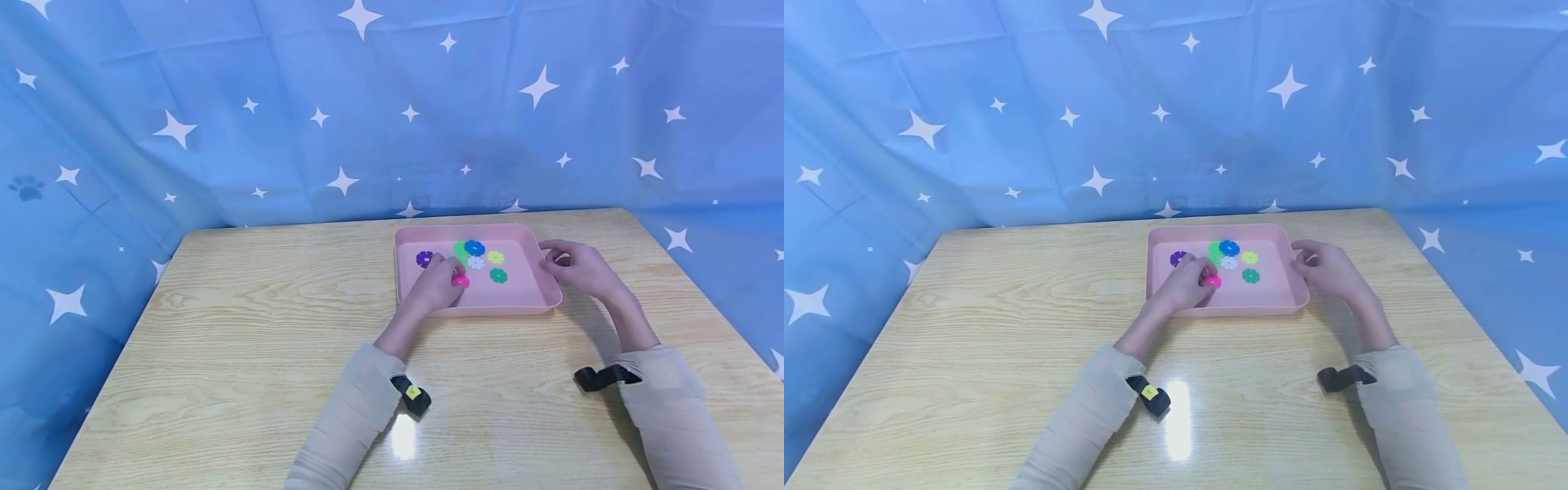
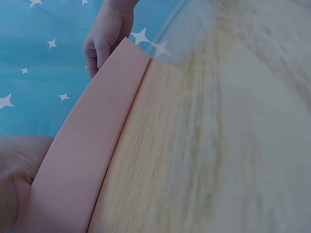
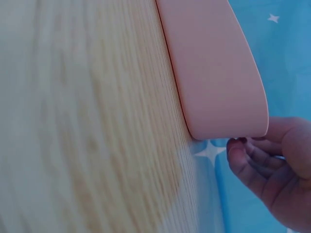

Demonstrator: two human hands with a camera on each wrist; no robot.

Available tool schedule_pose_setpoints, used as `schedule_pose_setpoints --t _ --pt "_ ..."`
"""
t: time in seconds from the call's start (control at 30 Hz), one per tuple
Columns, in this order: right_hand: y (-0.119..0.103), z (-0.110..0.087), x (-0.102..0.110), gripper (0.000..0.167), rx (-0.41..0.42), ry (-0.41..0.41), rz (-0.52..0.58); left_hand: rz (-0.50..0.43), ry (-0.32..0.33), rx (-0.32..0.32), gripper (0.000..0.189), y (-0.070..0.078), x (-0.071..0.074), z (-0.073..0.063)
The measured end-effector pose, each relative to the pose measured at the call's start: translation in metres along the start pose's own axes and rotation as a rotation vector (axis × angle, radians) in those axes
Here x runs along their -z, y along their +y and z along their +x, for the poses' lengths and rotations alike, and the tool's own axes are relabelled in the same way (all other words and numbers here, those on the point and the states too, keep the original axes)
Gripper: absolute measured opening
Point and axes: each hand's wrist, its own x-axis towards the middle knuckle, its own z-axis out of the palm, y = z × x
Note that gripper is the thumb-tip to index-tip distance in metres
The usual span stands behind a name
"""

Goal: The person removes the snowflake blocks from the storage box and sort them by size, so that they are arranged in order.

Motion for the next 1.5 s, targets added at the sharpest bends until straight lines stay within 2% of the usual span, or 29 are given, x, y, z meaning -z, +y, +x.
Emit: schedule_pose_setpoints --t 0.17,0.37,0.63,0.83,1.1,1.33,1.5 --pt "0.001 0.002 0.000 0.044 -0.001 -0.007 -0.001 -0.009 0.005 -0.010 0.018 0.000 0.000 0.000" --pt "0.002 0.003 0.000 0.044 -0.009 -0.015 -0.003 -0.070 0.014 -0.084 0.015 -0.003 0.001 0.001" --pt "0.001 0.001 0.000 0.044 -0.005 -0.014 -0.001 -0.158 0.119 -0.158 0.012 -0.004 0.003 -0.001" --pt "0.003 0.001 0.000 0.044 0.000 -0.010 0.001 -0.218 0.172 -0.199 0.011 -0.004 0.006 -0.005" --pt "0.001 0.000 0.001 0.044 0.003 -0.008 0.009 -0.250 0.233 -0.235 0.011 -0.005 0.016 -0.008" --pt "0.000 -0.001 0.002 0.044 -0.007 -0.012 0.009 -0.312 0.274 -0.268 0.011 -0.014 0.029 -0.011" --pt "0.000 0.000 0.002 0.045 -0.015 -0.017 0.008 -0.341 0.296 -0.239 0.012 -0.024 0.040 -0.014"
